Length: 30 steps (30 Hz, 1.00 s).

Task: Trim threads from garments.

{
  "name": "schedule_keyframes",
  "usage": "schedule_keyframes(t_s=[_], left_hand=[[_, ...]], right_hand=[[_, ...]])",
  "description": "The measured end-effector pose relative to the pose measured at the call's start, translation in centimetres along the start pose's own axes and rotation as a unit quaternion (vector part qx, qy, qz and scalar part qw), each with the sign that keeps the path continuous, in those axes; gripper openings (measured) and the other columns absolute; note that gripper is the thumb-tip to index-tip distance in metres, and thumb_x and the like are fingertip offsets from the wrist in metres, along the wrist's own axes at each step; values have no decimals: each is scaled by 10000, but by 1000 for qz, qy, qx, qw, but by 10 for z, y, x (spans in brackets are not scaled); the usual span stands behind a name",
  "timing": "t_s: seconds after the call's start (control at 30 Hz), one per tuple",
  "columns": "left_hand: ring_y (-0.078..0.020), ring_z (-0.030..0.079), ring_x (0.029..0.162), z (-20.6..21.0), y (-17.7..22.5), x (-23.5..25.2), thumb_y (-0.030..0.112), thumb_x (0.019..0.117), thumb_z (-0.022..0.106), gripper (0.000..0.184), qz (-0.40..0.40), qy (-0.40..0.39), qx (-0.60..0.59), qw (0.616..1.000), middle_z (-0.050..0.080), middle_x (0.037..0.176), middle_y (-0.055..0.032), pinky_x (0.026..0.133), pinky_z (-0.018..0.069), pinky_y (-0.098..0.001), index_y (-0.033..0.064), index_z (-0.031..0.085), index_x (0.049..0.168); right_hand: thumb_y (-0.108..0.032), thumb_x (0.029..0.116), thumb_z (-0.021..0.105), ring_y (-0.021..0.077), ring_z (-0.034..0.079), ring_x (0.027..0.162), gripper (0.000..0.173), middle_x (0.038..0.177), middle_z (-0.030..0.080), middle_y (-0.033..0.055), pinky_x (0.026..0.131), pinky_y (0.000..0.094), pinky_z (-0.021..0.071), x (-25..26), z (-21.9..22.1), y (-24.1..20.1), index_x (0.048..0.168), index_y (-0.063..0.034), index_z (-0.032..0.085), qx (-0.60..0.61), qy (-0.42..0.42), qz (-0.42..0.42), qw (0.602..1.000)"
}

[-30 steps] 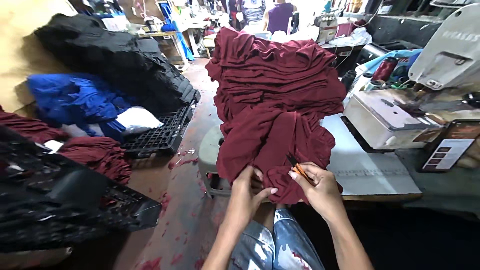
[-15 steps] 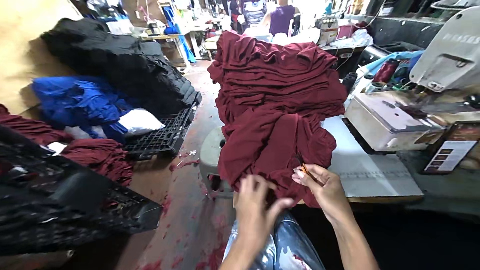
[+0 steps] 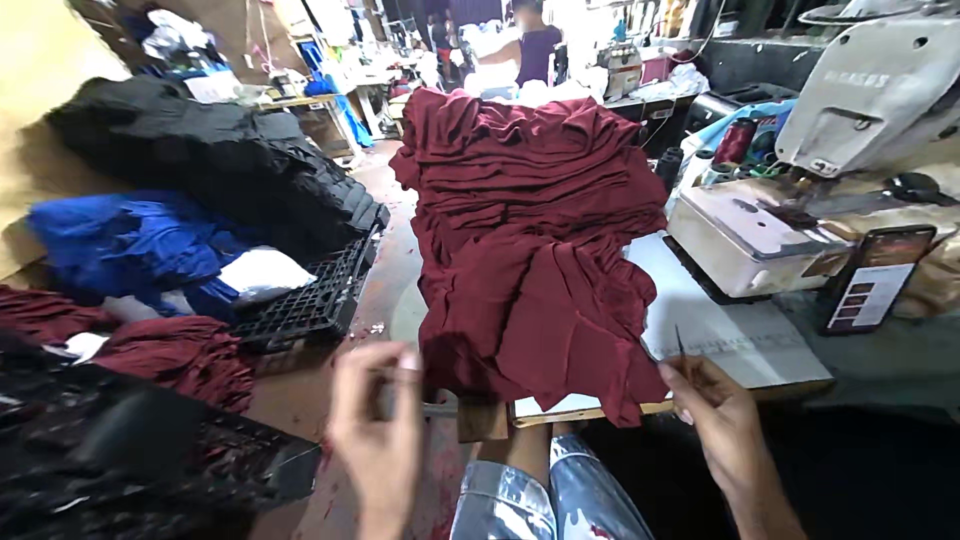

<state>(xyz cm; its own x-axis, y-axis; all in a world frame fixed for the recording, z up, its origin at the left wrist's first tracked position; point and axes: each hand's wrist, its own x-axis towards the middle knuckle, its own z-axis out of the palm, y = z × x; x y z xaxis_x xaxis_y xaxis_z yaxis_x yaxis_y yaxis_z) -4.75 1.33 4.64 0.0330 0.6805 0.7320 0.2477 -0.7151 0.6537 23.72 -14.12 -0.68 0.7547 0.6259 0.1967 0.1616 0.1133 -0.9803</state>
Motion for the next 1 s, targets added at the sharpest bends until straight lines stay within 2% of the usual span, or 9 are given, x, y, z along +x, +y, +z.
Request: schedule_keyframes(t_s=[0.1, 0.2, 0.3, 0.4, 0.53, 0.6, 0.73, 0.83, 1.0], left_hand=[[-63, 686, 897, 52, 19, -39, 180, 975, 648, 207, -31, -150, -117, 981, 706, 1042, -44, 773, 605, -244, 2, 713, 1059], [-114, 700, 968, 80, 31, -64, 198, 977, 645, 344, -112, -250, -206, 939, 704, 1117, -108, 814, 610, -276, -64, 658, 1201], [-65, 678, 963, 84, 38, -67, 203, 990, 621, 352, -213, -259, -311, 890, 698, 1092, -40, 851, 584, -248, -64, 631, 1218], [-22, 675, 934, 72, 31, -69, 327, 953, 696, 297, -249, -248, -399, 847, 722, 1027, 70, 850, 576, -239, 78, 718, 1114], [-12, 684, 948, 51, 20, -68, 109, 918, 727, 143, -157, -279, -358, 877, 724, 1075, 45, 819, 595, -198, 86, 764, 1053], [21, 670, 858, 48, 25, -66, 160, 941, 705, 114, -133, -243, -309, 910, 728, 980, 53, 754, 581, -163, 82, 770, 995], [-8, 686, 929, 43, 35, -58, 206, 974, 684, 236, -114, -248, -322, 906, 717, 1108, 13, 779, 601, -182, 58, 746, 1147], [15, 672, 887, 46, 45, -60, 163, 977, 668, 160, -91, -220, -305, 922, 723, 1014, 2, 755, 581, -153, 32, 753, 1014], [-13, 661, 701, 46, 42, -56, 78, 1016, 477, 239, -261, -133, -330, 897, 692, 806, 67, 660, 585, -210, 76, 704, 939]], right_hand=[[-196, 911, 690, -51, 549, 613, 175, 742, 645, -66, 572, 144, 473, -6, 22, 1, 948, -26, 708, -74, -23, -48, 996], [-172, 889, 703, -47, 505, 565, 148, 665, 582, -56, 529, 135, 428, -15, 48, -6, 838, -35, 679, -97, -20, -80, 992], [-63, 833, 687, -61, 528, 607, 50, 694, 603, -46, 564, 105, 448, -35, 74, -28, 831, -15, 673, -28, -86, -119, 989], [-77, 828, 724, -94, 520, 628, 81, 702, 585, -95, 583, 79, 439, -41, 85, -35, 817, -44, 651, 63, -148, -108, 981], [-204, 827, 808, -95, 515, 580, 207, 661, 578, -155, 530, 93, 432, -37, 85, -34, 732, -169, 628, 143, -198, -55, 968], [-229, 827, 822, -97, 512, 577, 224, 666, 576, -155, 525, 91, 436, -40, 83, -34, 731, -176, 627, 152, -228, -45, 961], [-292, 823, 838, -110, 485, 568, 242, 660, 569, -162, 504, 83, 403, -40, 77, -40, 736, -183, 640, 153, -246, -54, 956], [-299, 836, 830, -113, 511, 597, 233, 680, 594, -159, 544, 76, 430, -40, 74, -42, 757, -183, 643, 153, -260, -74, 950], [-299, 867, 808, -123, 478, 653, 246, 729, 557, -150, 563, 61, 390, -37, 65, -46, 779, -148, 634, 150, -315, -90, 933]])
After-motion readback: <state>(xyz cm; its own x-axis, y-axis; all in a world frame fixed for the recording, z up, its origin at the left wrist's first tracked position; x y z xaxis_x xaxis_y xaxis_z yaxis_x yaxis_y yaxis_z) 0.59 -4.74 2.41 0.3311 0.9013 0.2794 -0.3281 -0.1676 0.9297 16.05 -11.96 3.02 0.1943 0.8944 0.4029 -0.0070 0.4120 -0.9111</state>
